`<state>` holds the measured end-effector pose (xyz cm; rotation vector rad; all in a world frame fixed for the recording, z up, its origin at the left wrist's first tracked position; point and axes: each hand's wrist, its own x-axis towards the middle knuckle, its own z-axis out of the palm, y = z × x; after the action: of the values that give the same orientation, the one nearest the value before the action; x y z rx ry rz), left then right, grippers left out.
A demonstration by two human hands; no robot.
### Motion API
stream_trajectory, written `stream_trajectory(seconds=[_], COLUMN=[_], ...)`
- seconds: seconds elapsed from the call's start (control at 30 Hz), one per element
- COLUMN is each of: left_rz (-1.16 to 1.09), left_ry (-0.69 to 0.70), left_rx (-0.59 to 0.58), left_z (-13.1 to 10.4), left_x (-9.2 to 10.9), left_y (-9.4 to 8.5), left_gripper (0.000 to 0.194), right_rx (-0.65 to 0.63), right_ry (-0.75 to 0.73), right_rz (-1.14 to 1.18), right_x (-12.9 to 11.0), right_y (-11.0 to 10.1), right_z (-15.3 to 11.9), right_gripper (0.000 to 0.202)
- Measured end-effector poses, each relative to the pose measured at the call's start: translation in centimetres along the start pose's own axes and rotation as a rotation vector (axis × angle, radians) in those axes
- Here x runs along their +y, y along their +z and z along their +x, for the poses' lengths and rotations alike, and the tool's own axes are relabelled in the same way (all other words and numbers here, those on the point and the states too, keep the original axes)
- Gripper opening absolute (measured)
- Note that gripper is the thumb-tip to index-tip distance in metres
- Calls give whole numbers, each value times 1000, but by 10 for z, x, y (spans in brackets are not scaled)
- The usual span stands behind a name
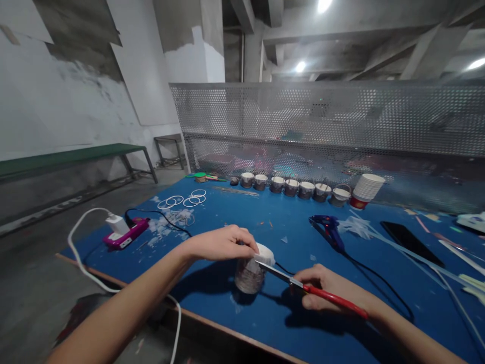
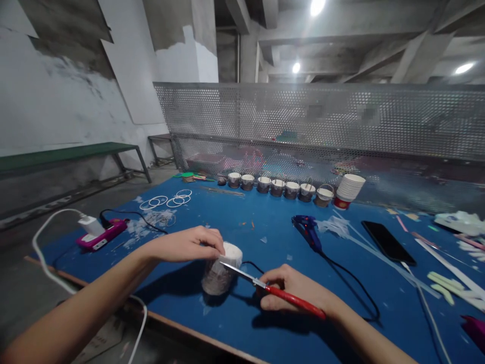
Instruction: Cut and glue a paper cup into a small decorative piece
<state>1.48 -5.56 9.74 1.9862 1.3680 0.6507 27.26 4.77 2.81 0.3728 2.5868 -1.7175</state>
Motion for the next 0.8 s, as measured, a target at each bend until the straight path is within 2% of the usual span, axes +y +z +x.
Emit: stream_trajectory(seconds=[0.17, 0.43, 0.6, 0.8], left_rz=[62, 70, 106, 11], left_ry=[19, 92, 79, 41], left_rx=[-94, -136, -193, -209], left_z=[2, 5, 8, 11], left_x=[5, 10, 13, 13], left_y=[-2, -1, -1, 0], left_gripper=[23, 22, 22, 18], right_rx=[-42, -103, -144, -169], right_ry=[12, 137, 105, 122], right_rz=[-32, 44, 31, -47], right_x=[-3, -11, -13, -19], right_y=[-5, -5, -7, -11], right_z=[-1, 3, 3, 3], right_gripper=[53, 63, 56, 59])
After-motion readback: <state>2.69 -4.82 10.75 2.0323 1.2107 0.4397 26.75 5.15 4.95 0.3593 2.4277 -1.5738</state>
